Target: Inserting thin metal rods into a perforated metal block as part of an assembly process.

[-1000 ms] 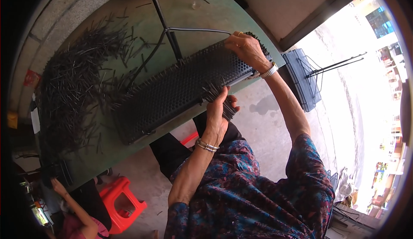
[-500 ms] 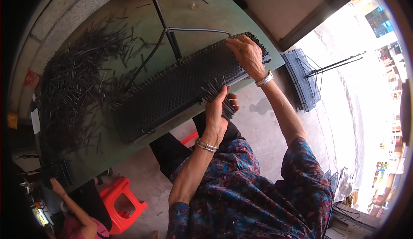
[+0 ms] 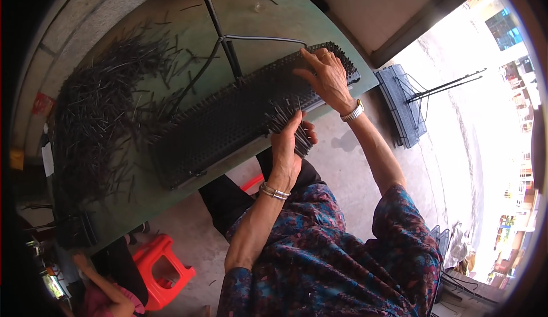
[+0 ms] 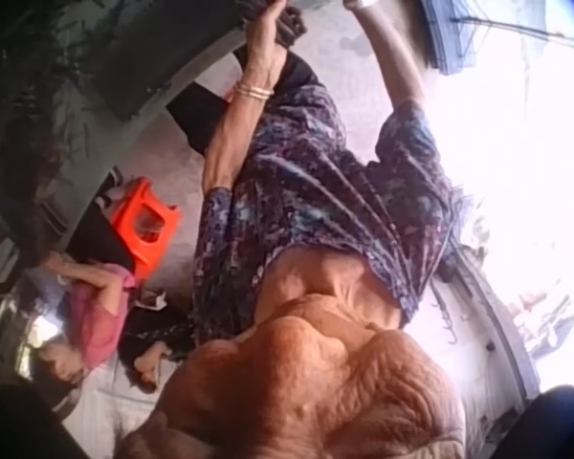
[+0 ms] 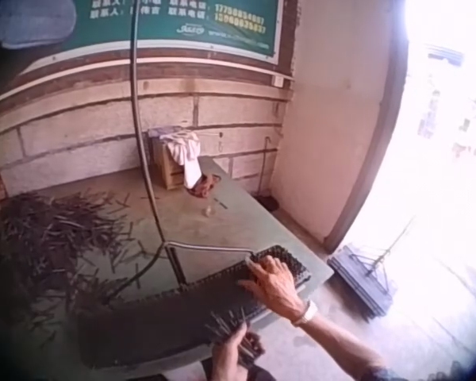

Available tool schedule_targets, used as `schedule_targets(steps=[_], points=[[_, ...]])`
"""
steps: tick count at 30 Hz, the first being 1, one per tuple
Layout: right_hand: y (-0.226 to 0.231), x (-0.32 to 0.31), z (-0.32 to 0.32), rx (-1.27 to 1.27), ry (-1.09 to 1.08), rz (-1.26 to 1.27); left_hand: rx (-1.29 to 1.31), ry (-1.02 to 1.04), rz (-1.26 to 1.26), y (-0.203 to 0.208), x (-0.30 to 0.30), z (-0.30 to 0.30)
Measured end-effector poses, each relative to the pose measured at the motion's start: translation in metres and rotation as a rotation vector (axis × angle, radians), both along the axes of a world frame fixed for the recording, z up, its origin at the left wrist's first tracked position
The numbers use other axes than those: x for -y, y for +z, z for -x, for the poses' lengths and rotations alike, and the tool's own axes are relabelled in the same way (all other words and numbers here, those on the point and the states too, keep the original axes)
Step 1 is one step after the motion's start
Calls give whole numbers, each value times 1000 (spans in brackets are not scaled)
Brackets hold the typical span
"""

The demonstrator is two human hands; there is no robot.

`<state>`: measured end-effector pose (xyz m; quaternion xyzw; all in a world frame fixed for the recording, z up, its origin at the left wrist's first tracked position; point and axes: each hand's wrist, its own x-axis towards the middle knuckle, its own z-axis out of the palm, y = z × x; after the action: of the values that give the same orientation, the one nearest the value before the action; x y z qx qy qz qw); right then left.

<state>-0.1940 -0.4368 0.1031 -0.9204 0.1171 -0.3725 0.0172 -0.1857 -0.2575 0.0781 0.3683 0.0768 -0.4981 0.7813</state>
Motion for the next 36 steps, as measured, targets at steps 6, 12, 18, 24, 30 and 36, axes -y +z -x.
schedule_targets(steps=[6, 12, 18, 24, 30, 36], points=[[22, -29, 29, -467, 393, -957, 47, 25, -54, 8, -3, -1], [23, -25, 37, -435, 299, -1225, 125, -41, -98, 14, -3, 2], [27, -21, 37, -484, 363, -1278, 185, -98, -116, 15, -7, 1], [40, -19, 43, -519, 325, -1336, 150, -86, -101, 11, -4, 1], [50, -9, 42, -64, 85, -1101, 54, -60, -122, 9, -1, -3], [26, 10, 23, 175, -66, -656, -131, -53, -53, -7, 6, 1]])
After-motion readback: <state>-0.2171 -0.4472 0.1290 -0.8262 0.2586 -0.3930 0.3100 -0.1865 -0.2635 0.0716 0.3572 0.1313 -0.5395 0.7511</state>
